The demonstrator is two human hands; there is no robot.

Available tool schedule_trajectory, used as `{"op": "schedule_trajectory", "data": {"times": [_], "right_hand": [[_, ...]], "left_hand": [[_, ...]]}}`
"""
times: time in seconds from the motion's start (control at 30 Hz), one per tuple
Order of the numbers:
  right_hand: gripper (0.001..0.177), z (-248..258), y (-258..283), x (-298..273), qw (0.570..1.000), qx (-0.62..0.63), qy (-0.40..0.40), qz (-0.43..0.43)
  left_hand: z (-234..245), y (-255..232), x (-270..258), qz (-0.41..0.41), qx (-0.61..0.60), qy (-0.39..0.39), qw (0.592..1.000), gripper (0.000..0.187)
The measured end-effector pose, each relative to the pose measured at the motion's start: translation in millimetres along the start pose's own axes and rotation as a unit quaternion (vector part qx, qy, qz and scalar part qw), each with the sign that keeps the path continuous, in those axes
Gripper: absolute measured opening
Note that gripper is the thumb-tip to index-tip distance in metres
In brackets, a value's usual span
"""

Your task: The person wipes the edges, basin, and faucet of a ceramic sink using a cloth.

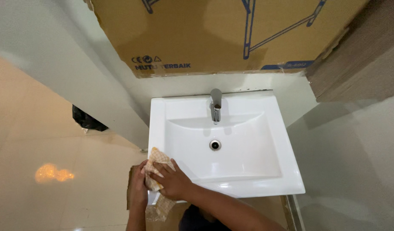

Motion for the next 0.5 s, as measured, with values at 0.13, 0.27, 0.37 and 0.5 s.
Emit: {"op": "schedule_trajectory", "data": {"times": [0.13,0.27,0.37,0.5], "right_hand": [[0.083,16,-22,20,0.999,0.014,-0.032,-0.034],[0.08,37,-50,47,0.997,0.009,-0.039,-0.064],[0.08,48,-66,56,0.991,0.029,-0.046,-0.123],[0.082,47,-61,51,0.997,-0.003,-0.042,-0.072]], "left_hand": [[1,23,14,-0.1,0.035,-0.015,0.994,0.056],[-5,51,26,-0.103,0.044,-0.014,0.994,0.057],[-10,63,32,-0.145,0.035,0.004,0.989,0.059],[-6,58,32,-0.163,0.041,-0.014,0.986,0.059]]}}
Point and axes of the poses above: each hand's wrist, its own x-axis towards the middle knuckle, its own z-axis out of the back of the hand, y = z × x, the point moved 4 cm from there along x, towards the middle knuckle, and after that the axes turned 11 degrees about y, right-handed, at the moved point
